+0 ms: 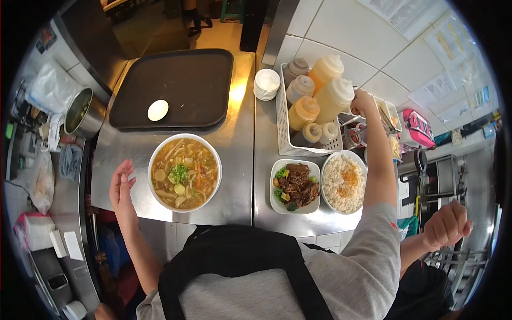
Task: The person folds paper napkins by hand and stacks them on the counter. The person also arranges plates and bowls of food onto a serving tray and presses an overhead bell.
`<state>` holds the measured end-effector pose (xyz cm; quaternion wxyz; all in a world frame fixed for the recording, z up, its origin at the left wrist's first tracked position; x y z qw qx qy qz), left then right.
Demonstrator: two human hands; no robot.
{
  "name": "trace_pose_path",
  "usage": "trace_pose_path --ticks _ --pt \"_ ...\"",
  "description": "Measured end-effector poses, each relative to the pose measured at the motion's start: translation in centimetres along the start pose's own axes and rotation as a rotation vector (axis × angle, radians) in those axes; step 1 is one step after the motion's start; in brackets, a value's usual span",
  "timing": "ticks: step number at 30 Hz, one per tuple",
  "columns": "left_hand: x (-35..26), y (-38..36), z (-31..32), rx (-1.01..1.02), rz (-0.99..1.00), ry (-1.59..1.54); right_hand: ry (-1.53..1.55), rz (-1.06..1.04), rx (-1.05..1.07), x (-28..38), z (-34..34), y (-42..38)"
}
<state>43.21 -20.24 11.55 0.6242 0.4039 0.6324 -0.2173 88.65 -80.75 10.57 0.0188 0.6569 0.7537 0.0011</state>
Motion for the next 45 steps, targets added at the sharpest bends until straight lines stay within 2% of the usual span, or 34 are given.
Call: trace_pose_path --ticks 1,2,3,5,7,9,11,13,15,16,17,18,19,20,21,22,23,24,25,26,27,29,30,31,32,34,36,37,40,41,43,44,45 --pt "-0.1 -0.3 0.1 -0.005 -0.01 0.005 0.019 -0.009 -0.03 -0.3 0.9 0.1" --pt "-0.2 -0.6 0.1 -0.019 -0.011 0.011 0.098 0.159 0.169 0.3 0.8 -0.9" --pt "-0.4 -0.7 0.2 -0.011 -0.007 0.022 0.101 0.142 0.168 0.3 1.5 -0.5" --pt "-0.8 -1.1 0.3 -0.013 0.002 0.035 0.151 -0.015 0.044 0.4 2.1 0.2" --pt "-0.8 -1.5 0.1 -0.029 -0.017 0.039 0.086 0.008 0.036 -1.0 3.6 1.3" --pt "-0.8 -1.7 -0.1 -0.041 -0.012 0.031 0.12 -0.089 -0.03 -0.7 3.8 1.7" --pt "-0.7 -2.0 -0.2 -0.048 -0.014 0.027 0.098 -0.089 0.001 -0.6 3.5 0.9" --pt "-0.7 -2.3 -0.5 -0.08 -0.019 0.014 0.087 -0.032 -0.192 0.3 1.9 -0.7" --pt "-0.8 -2.6 -0.8 -0.044 0.014 0.048 0.115 -0.261 -0.303 -2.8 5.2 2.2" --pt "-0.9 -2.9 -0.9 -0.066 -0.009 0.045 0.103 -0.121 -0.115 -2.6 4.8 1.9" --pt "-1.1 -2.9 -1.1 -0.059 -0.002 0.053 -0.013 -0.216 -0.194 -3.9 5.6 2.7" --pt "-1.6 -3.0 -1.3 -0.059 -0.005 0.059 0.235 0.077 -0.05 -0.6 0.8 -1.0" --pt "-2.0 -3.1 -1.4 -0.069 -0.005 0.043 0.399 0.091 0.031 -1.3 0.2 -1.1" --pt "-1.9 -3.1 -1.9 -0.08 -0.002 0.044 0.244 -0.003 -0.098 -6.4 2.4 2.3" --pt "-1.8 -3.2 -2.4 -0.082 0.002 0.043 0.698 0.111 -0.009 -7.5 1.7 1.4" --pt "-1.6 -3.3 -2.8 -0.099 -0.007 0.048 0.921 0.207 -0.036 -9.3 1.0 1.3" --pt "-1.4 -3.3 -3.2 -0.103 -0.011 0.011 0.84 0.19 -0.103 -11.3 -0.6 1.3" --pt "-1.2 -3.2 -3.5 -0.1 -0.014 -0.027 0.954 0.234 -0.216 -10.8 -3.2 -0.6" --pt "-0.9 -3.2 -3.8 -0.099 -0.019 -0.026 1.239 0.194 -0.275 -13.3 -3.4 0.3" --pt "-0.6 -3.1 -3.9 -0.097 -0.019 -0.044 1.381 0.117 -0.309 -12.7 -5.3 -0.5" --pt "-0.4 -2.8 -3.9 -0.09 -0.019 -0.063 1.429 0.057 -0.31 -10.4 -7.9 -2.0" --pt "0.1 -2.2 -3.6 -0.049 -0.015 -0.092 1.433 -0.058 -0.277 -1.0 -12.8 -6.5" --pt "0.2 -1.6 -3.3 -0.022 -0.007 -0.119 1.391 -0.114 -0.244 3.9 -14.5 -8.7" --pt "0.3 -1.1 -2.8 0.015 -0.003 -0.128 1.297 -0.135 -0.229 11.5 -16.4 -12.8" --pt "0.4 -0.4 -2.4 0.05 -0.003 -0.142 1.241 -0.247 -0.144 16.5 -16.0 -14.5" --pt "0.5 0.7 -1.7 0.127 0.002 -0.167 1.254 -0.26 0.047 27.7 -14.7 -19.7" --pt "0.4 1.7 -1.3 0.201 0.024 -0.188 1.263 -0.409 0.332 36.3 -10.3 -23.1" --pt "0.3 2.1 -1.3 0.235 0.04 -0.2 1.18 -0.443 0.353 39.4 -7.5 -24.2" --pt "0.8 2.8 -2.4 0.279 0.025 -0.214 0.732 -0.686 0.206 45.6 -5.6 -27.5" --pt "1.2 3.0 -3.0 0.3 0.024 -0.219 0.733 -0.665 0.2 46.0 -5.6 -27.8" --pt "2.7 3.5 -4.6 0.299 0.037 -0.164 0.797 -0.574 0.025 45.8 -6.7 -28.0" --pt "3.1 3.6 -5.1 0.341 0.038 -0.176 0.863 -0.436 0.112 45.5 -7.2 -27.9" --pt "3.9 3.7 -5.7 0.334 0.005 -0.141 0.857 -0.382 0.086 45.4 -7.7 -28.5"
Point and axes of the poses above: each hand's wrist, its own y-axis towards the middle knuckle, its own z-axis out of the palm, x = y × z, the point moved 6 cm from there along y, towards the middle knuckle, and after that the axes turned 7 degrees about z, right-handed, at the moved point
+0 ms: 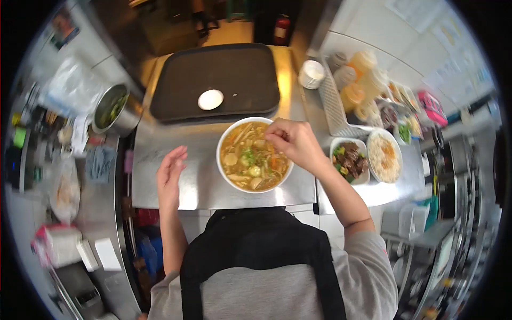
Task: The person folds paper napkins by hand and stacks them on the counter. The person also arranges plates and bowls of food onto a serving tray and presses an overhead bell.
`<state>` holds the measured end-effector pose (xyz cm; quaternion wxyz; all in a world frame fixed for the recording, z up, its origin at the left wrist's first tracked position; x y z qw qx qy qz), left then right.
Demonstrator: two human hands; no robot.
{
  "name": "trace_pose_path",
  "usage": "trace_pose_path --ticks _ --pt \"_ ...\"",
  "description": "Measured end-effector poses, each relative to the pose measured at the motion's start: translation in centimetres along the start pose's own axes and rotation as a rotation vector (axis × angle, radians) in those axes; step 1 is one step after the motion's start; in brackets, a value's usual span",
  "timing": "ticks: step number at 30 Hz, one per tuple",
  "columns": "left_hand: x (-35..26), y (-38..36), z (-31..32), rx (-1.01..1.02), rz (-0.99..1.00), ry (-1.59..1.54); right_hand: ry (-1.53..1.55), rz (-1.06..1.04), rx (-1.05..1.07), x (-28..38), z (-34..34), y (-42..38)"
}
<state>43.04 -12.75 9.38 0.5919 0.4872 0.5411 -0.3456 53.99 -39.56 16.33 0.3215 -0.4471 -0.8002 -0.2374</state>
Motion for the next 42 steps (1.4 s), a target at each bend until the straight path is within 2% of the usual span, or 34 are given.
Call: trace_pose_path --ticks 2,3,4,6,8,9,10,11,12,14,15,18,19,20,21,22,23,24,26,27,28,29,34,36,37,42 --pt "2.1 0.0 -1.0 0.011 -0.066 0.04 -0.023 0.105 -0.052 0.6 0.0 -1.3" --pt "3.6 -0.2 -1.1 0.044 -0.107 0.025 -0.142 -0.192 -0.104 0.8 0.9 -2.2" --pt "5.0 -0.2 -1.2 0.064 -0.15 0.019 -0.147 -0.168 -0.132 0.5 0.7 -2.6" --pt "6.0 0.3 -0.9 0.133 -0.138 0.037 -0.014 -0.335 -0.323 1.1 0.1 -3.7" --pt "6.6 0.2 -1.0 0.159 -0.135 0.057 0.456 0.263 -0.453 -5.0 -0.5 -5.1" --pt "6.9 0.5 -0.7 0.18 -0.145 0.07 0.431 0.313 -0.527 -6.5 -1.5 -6.3" --pt "7.1 0.6 -0.4 0.191 -0.153 0.082 0.562 0.309 -0.585 -8.5 -1.7 -7.1" --pt "7.6 0.5 0.0 0.155 -0.158 0.087 0.559 0.382 -0.578 -9.9 -1.6 -7.6" --pt "8.5 0.2 0.9 0.182 -0.24 0.034 0.57 0.271 -0.562 -11.4 -0.8 -7.5" --pt "9.2 -0.3 1.6 0.171 -0.312 -0.026 0.728 0.48 -0.466 -14.1 1.9 -7.8" --pt "9.0 -0.4 2.4 0.173 -0.281 -0.047 0.721 0.468 -0.448 -14.5 1.9 -7.9" --pt "7.2 0.4 3.9 0.185 -0.196 0.016 0.086 0.151 -0.746 -12.8 -3.6 -9.7" --pt "6.3 0.6 3.6 0.127 -0.183 0.004 -0.096 0.108 -0.839 -12.4 -6.5 -11.1" --pt "5.7 0.9 3.2 0.071 -0.171 -0.007 -0.005 0.186 -0.95 -12.4 -8.8 -12.7" --pt "5.3 1.1 3.2 0.098 -0.173 -0.01 0.016 0.325 -1.03 -14.9 -10.6 -15.4" --pt "4.9 1.3 2.7 0.076 -0.162 0.038 -0.09 0.421 -1.093 -16.1 -12.3 -18.3" --pt "4.6 1.9 2.3 0.048 -0.146 0.087 0.146 0.516 -1.138 -19.1 -12.7 -21.4" --pt "4.7 2.6 2.2 0.062 -0.144 0.082 0.149 0.598 -1.131 -20.5 -12.8 -23.6" --pt "4.6 3.2 1.4 -0.005 -0.161 0.138 0.331 0.881 -0.96 -22.6 -10.8 -25.5" --pt "4.2 3.6 1.4 -0.019 -0.157 0.142 0.503 0.893 -0.863 -23.1 -9.6 -25.2" --pt "4.2 3.9 1.6 -0.03 -0.164 0.15 0.674 0.897 -0.754 -23.2 -8.2 -24.5" --pt "3.9 4.3 1.8 -0.02 -0.139 0.144 0.712 0.844 -0.739 -23.5 -7.6 -24.0" --pt "2.4 5.5 1.5 -0.034 -0.055 0.153 0.709 0.767 -0.727 -24.9 -6.3 -23.3" --pt "2.5 5.8 0.9 -0.077 -0.049 0.139 0.7 0.633 -0.656 -25.3 -6.1 -22.9" --pt "2.6 5.7 0.5 -0.054 -0.043 0.111 0.695 0.64 -0.659 -25.1 -6.1 -22.8" --pt "3.4 3.3 -4.9 -0.191 -0.054 0.14 0.647 0.704 -0.673 -20.8 -7.6 -19.7"
Point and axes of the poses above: each hand's wrist, its own y-axis towards the middle knuckle, its own z-axis out of the palm, x = y × z, the point moved 6 cm from there along y, towards the middle knuckle, and after that the axes turned 7 degrees about z, right-handed, at the moved point
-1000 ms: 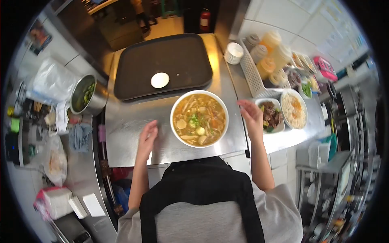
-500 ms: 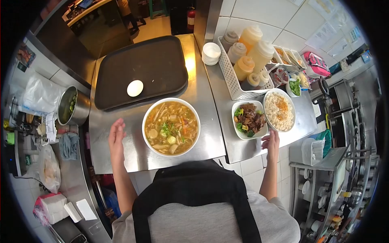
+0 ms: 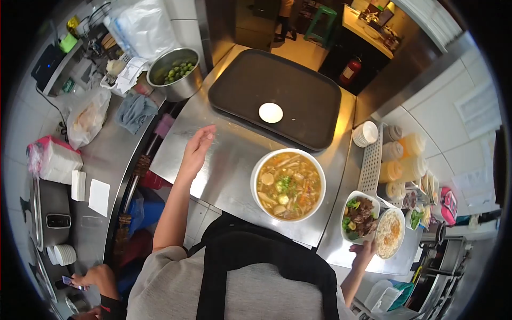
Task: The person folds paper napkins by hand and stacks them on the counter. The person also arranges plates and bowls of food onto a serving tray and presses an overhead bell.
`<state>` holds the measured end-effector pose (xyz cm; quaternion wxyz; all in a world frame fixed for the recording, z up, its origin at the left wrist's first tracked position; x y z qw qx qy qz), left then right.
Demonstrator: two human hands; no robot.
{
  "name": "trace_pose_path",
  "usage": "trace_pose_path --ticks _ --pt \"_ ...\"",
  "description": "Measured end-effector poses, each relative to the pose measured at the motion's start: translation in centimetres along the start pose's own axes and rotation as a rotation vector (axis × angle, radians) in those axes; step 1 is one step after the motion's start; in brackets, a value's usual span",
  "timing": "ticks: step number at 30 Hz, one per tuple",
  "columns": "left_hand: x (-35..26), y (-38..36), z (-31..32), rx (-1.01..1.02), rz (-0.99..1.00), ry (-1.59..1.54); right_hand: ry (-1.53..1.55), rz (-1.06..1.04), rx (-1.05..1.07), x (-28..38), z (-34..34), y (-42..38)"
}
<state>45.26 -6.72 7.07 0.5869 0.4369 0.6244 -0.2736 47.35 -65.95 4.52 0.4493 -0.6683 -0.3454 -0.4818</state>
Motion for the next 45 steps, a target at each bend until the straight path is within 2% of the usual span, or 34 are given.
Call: trace_pose_path --ticks 3,5,7,8,9,11,14,15,16,18,22,28,29,30,32,36,38,39,41,42,44,45 --pt "1.5 -1.1 -3.4 -0.058 -0.024 -0.032 -0.098 0.025 0.178 5.4 3.7 -0.6" --pt "2.3 -2.1 -5.4 -0.087 -0.046 -0.07 -0.192 -0.054 0.349 7.7 7.1 0.1" --pt "2.8 -2.3 -7.0 -0.103 -0.043 -0.017 -0.216 -0.006 0.419 8.9 11.3 0.9" --pt "2.6 -2.6 -7.6 -0.127 -0.035 -0.023 -0.195 0.0 0.389 9.1 13.4 1.5" --pt "2.5 -2.8 -8.3 -0.146 -0.04 -0.044 -0.183 0.018 0.563 10.3 16.6 1.5" --pt "2.5 -3.1 -9.7 -0.172 -0.036 -0.055 -0.193 0.037 0.622 12.4 22.8 1.2" --pt "2.5 -3.8 -12.3 -0.194 -0.088 -0.049 -0.255 -0.099 0.804 13.5 34.9 3.5" --pt "2.8 -4.0 -12.9 -0.195 -0.091 -0.03 -0.302 -0.148 0.784 14.2 38.0 3.3" --pt "3.0 -4.1 -13.3 -0.194 -0.093 -0.013 -0.328 -0.151 0.914 13.1 41.3 5.1" --pt "2.9 -4.5 -14.0 -0.217 -0.095 -0.019 -0.381 -0.125 0.998 13.2 46.9 5.0" --pt "3.5 -5.5 -15.2 -0.257 -0.136 -0.02 -0.614 -0.093 1.061 10.9 55.6 6.7" --pt "3.5 -6.7 -15.5 -0.248 -0.174 0.026 -0.717 -0.027 1.188 8.2 60.0 8.0" --pt "3.7 -6.7 -15.5 -0.259 -0.166 0.025 -0.786 -0.053 1.16 8.4 59.4 7.7" --pt "3.6 -6.3 -14.9 -0.255 -0.156 0.019 -0.969 -0.291 1.083 9.3 59.1 8.1" --pt "3.7 -6.1 -13.5 -0.204 -0.192 0.029 -0.862 -0.966 0.654 12.0 55.9 7.4" --pt "5.1 -5.7 -9.3 -0.045 -0.212 0.022 -0.441 -0.667 0.775 16.8 39.9 0.8" --pt "5.9 -5.3 -6.6 0.03 -0.217 0.012 -0.246 -0.423 0.81 13.7 31.3 -0.4" --pt "6.1 -5.5 -4.7 0.108 -0.254 -0.051 -0.253 -0.234 0.882 10.6 26.9 -0.5" --pt "7.6 -5.8 -1.2 0.271 -0.334 -0.157 -0.095 0.174 0.579 3.0 17.1 -0.4" --pt "6.0 -6.3 1.2 0.354 -0.388 -0.142 0.162 0.366 0.425 -0.1 12.0 -0.6" --pt "5.6 -7.1 5.0 0.484 -0.453 -0.219 0.704 0.503 0.002 -6.9 2.5 1.7" --pt "5.4 -7.3 6.1 0.481 -0.461 -0.216 0.748 0.401 -0.097 -7.1 -1.0 2.3"
Point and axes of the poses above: each hand's wrist, its own y-axis towards the middle knuckle, its own z-axis out of the palm, x = y × z, the point moved 6 cm from there along y, towards the middle knuckle, and after that the axes turned 7 degrees about z, right-handed, at the moved point
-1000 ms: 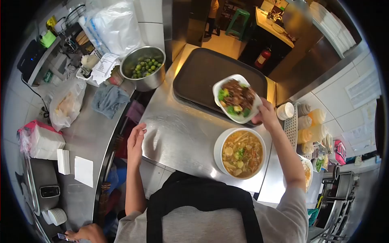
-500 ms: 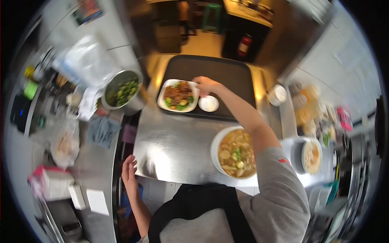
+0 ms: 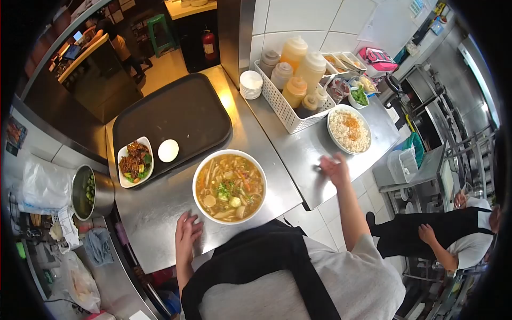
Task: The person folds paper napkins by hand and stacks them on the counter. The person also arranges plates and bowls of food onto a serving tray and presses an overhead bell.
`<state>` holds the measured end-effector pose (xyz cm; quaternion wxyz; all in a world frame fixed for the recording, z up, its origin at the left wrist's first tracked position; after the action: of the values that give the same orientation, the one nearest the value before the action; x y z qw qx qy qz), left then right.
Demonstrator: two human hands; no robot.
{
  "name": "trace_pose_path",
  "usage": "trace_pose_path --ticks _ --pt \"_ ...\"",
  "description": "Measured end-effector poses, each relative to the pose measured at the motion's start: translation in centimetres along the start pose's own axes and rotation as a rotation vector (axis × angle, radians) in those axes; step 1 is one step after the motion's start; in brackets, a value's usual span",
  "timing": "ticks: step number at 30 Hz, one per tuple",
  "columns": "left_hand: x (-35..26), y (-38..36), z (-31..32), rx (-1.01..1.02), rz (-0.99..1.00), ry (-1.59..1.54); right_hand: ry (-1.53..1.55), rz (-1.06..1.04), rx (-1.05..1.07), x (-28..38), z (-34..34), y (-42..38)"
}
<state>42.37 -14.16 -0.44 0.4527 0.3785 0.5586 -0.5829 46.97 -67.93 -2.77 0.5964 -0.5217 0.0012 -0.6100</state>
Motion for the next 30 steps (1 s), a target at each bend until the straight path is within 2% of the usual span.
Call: trace_pose_path --ticks 2,5,9,11,13,15,17,21,25,27,30 --pt "0.3 1.0 2.0 0.07 -0.034 -0.031 0.069 -0.179 -0.075 4.0 -3.3 1.8" --pt "0.6 1.9 3.1 0.117 -0.007 -0.021 0.047 -0.362 -0.178 6.6 -3.8 3.4" --pt "-0.3 1.6 3.3 0.048 -0.006 -0.039 0.075 -0.382 -0.129 6.2 -5.1 3.7" --pt "-0.1 1.6 3.0 0.102 0.02 -0.053 0.076 -0.321 -0.065 4.6 -5.7 0.9" --pt "0.1 1.3 2.0 0.054 0.021 -0.106 -0.008 -0.264 0.043 3.2 -6.9 -1.8" --pt "0.5 1.0 0.9 0.03 0.022 -0.11 -0.135 -0.193 -0.073 1.7 -4.3 -7.3" --pt "0.6 0.9 -0.6 -0.003 0.035 -0.115 -0.251 -0.078 0.011 0.9 -2.3 -10.0" --pt "0.5 0.6 -3.2 -0.029 0.06 -0.124 -0.464 0.055 0.204 0.7 5.8 -13.0" --pt "0.2 0.0 -6.0 -0.059 0.177 -0.095 -0.538 0.034 0.517 -0.8 20.0 -11.0" --pt "-0.5 -0.8 -7.4 -0.066 0.205 -0.093 -0.646 0.005 0.645 -3.0 28.3 -10.5" --pt "-2.2 -2.8 -9.3 -0.109 0.263 -0.054 -0.612 0.085 0.769 -8.4 39.0 -7.4"
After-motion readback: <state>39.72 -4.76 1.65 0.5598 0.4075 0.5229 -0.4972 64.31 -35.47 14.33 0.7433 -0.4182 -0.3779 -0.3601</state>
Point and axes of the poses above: each hand's wrist, its own y-axis towards the middle knuckle, its own z-axis out of the palm, x = y × z, the point moved 6 cm from there along y, towards the middle knuckle, and after that the axes turned 7 degrees about z, right-handed, at the moved point
